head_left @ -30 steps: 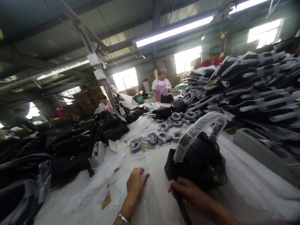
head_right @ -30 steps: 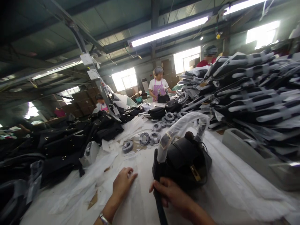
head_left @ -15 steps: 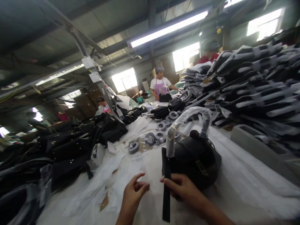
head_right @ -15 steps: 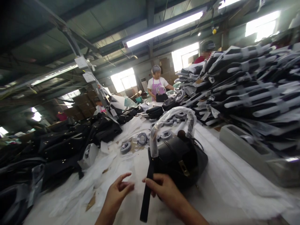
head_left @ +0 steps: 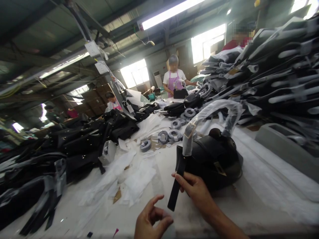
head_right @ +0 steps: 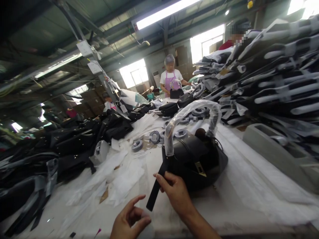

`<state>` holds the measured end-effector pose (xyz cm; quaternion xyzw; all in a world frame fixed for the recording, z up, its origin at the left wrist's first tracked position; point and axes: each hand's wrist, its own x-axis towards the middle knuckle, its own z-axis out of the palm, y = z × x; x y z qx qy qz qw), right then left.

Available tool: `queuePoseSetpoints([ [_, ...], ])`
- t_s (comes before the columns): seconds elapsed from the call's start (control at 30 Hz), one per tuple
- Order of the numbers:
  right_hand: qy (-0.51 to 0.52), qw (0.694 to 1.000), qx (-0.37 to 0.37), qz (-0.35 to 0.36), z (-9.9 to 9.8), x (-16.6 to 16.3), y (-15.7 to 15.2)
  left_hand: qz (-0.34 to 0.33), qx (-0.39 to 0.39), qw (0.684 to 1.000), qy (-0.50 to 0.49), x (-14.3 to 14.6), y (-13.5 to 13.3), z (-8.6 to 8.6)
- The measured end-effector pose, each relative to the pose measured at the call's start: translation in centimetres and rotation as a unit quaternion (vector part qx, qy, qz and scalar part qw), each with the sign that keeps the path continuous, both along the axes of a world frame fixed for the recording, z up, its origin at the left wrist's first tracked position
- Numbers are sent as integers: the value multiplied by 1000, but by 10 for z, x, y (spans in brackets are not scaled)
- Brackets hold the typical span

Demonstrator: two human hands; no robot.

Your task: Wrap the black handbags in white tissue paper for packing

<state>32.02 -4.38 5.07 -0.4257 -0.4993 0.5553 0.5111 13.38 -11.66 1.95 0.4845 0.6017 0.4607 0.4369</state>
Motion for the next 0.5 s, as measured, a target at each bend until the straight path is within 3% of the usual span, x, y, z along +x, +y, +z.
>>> queuePoseSetpoints([
  [0.3,-3,1000,8,8,-3,0,-1,-13,-14,1000,-10,5,3,12],
  [0.5,4,1000,1,-4,3,0,-3,12,19,999,32,-4,-2,1],
])
